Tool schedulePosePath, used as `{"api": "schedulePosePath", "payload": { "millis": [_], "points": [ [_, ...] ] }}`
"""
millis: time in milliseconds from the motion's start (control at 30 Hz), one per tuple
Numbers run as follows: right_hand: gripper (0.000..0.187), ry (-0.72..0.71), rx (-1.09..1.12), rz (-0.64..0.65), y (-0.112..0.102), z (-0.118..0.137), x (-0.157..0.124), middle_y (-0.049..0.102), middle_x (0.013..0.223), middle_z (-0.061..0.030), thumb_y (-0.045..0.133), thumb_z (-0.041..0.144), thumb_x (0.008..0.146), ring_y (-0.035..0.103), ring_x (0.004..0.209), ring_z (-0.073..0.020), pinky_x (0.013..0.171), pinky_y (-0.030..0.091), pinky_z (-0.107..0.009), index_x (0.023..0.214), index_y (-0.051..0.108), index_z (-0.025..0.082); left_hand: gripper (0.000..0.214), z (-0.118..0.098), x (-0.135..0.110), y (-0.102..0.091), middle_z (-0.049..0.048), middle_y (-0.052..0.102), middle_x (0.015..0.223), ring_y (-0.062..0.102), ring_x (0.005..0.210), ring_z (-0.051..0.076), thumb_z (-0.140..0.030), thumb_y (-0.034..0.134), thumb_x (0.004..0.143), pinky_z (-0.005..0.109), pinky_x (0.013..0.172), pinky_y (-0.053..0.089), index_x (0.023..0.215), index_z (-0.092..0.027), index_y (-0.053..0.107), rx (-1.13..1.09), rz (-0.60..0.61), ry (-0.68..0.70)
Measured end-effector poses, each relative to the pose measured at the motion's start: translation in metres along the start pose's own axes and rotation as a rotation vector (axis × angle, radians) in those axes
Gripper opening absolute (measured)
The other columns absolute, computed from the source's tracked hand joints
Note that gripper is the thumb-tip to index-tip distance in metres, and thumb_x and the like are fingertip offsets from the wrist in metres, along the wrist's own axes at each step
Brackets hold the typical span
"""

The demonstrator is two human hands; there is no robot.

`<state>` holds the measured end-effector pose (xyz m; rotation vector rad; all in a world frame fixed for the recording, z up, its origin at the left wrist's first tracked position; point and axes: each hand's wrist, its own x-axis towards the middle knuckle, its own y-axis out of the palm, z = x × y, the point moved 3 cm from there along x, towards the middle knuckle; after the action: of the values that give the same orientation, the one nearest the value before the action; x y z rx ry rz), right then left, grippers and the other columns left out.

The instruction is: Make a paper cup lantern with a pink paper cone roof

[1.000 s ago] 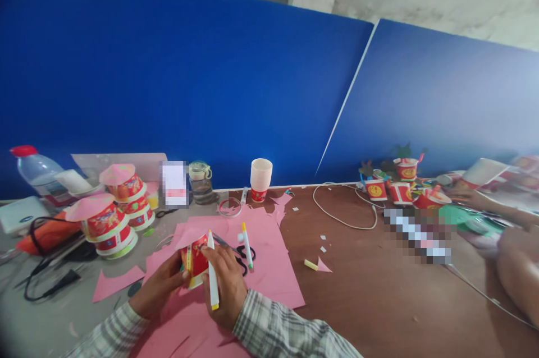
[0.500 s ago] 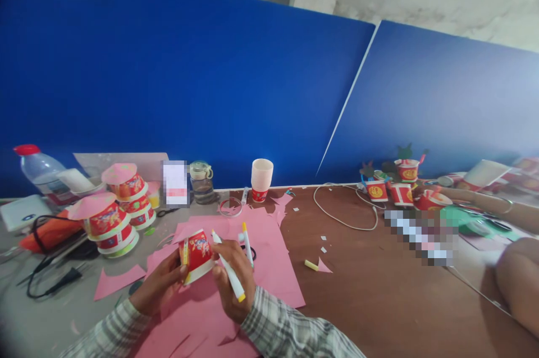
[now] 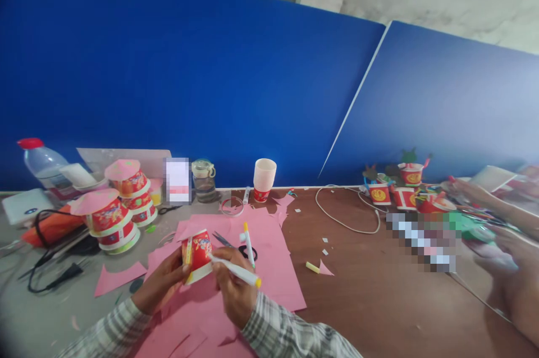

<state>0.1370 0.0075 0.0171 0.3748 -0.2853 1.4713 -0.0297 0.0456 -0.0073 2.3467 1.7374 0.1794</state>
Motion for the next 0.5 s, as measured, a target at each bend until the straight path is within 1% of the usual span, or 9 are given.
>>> {"api": "schedulePosePath", "payload": {
  "millis": [33, 100, 200, 267, 333, 400, 500],
  "points": [
    [0.018, -0.004, 0.031, -0.006, 0.001, -0.002, 0.001, 0.055, 0.044, 0.006, 0.054, 0.029, 0.082, 0.05, 0.036, -0.0124, 0.039, 0.044, -0.022, 0.094, 0.064, 0.022, 0.058, -0.001, 0.0, 0.0, 0.0068, 0.064, 0.097, 0.055, 0.084, 0.029, -0.038, 0.068, 0.052, 0.041, 0.07, 0.046, 0.104, -0.02, 0.051, 0.034, -0.021, 0.01],
    [0.024, -0.028, 0.047, 0.043, 0.003, -0.007, 0.002, 0.057, 0.047, 0.0057, 0.048, 0.029, 0.085, 0.051, 0.037, -0.0125, 0.041, 0.046, -0.023, 0.106, 0.058, 0.022, 0.052, -0.004, -0.001, -0.001, 0.0055, 0.066, 0.09, 0.056, 0.079, 0.028, -0.04, 0.068, 0.051, 0.039, 0.065, 0.047, 0.097, -0.02, 0.054, 0.16, -0.098, 0.042],
    [0.022, -0.077, -0.052, 0.074, 0.004, -0.015, 0.002, 0.059, 0.051, 0.0051, 0.048, 0.026, 0.085, 0.054, 0.043, -0.0134, 0.047, 0.048, -0.025, 0.105, 0.057, 0.024, 0.043, -0.009, -0.002, -0.002, 0.0012, 0.066, 0.072, 0.057, 0.068, 0.025, -0.04, 0.067, 0.047, 0.036, 0.057, 0.047, 0.084, -0.021, 0.057, 0.456, -0.273, 0.109],
    [0.022, -0.104, -0.107, 0.056, 0.003, -0.018, 0.002, 0.061, 0.057, 0.004, 0.049, 0.023, 0.084, 0.056, 0.048, -0.014, 0.05, 0.049, -0.026, 0.104, 0.057, 0.025, 0.041, -0.011, -0.003, -0.002, -0.002, 0.063, 0.063, 0.057, 0.06, 0.023, -0.039, 0.066, 0.046, 0.035, 0.052, 0.047, 0.083, -0.023, 0.056, 0.644, -0.39, 0.149],
    [0.025, -0.101, -0.127, 0.055, 0.002, -0.021, 0.002, 0.063, 0.067, 0.0021, 0.05, 0.02, 0.082, 0.057, 0.052, -0.0144, 0.05, 0.049, -0.025, 0.106, 0.054, 0.026, 0.039, -0.012, -0.002, -0.002, -0.0044, 0.059, 0.056, 0.054, 0.052, 0.021, -0.039, 0.064, 0.048, 0.033, 0.047, 0.045, 0.083, -0.024, 0.055, 0.768, -0.458, 0.205],
    [0.029, -0.084, -0.14, 0.072, 0.003, -0.024, 0.002, 0.064, 0.075, 0.0005, 0.05, 0.018, 0.081, 0.057, 0.054, -0.0147, 0.046, 0.049, -0.024, 0.108, 0.051, 0.027, 0.034, -0.012, 0.0, -0.004, -0.0034, 0.058, 0.059, 0.054, 0.053, 0.021, -0.038, 0.06, 0.052, 0.033, 0.048, 0.046, 0.083, -0.023, 0.054, 0.811, -0.469, 0.275],
    [0.03, -0.057, -0.146, 0.096, 0.003, -0.03, 0.002, 0.063, 0.079, -0.0001, 0.051, 0.018, 0.079, 0.058, 0.056, -0.0154, 0.041, 0.047, -0.022, 0.108, 0.051, 0.028, 0.034, -0.01, 0.004, -0.008, 0.0024, 0.058, 0.079, 0.054, 0.074, 0.025, -0.035, 0.055, 0.055, 0.039, 0.065, 0.046, 0.086, -0.023, 0.053, 0.833, -0.464, 0.363]
  ]
}}
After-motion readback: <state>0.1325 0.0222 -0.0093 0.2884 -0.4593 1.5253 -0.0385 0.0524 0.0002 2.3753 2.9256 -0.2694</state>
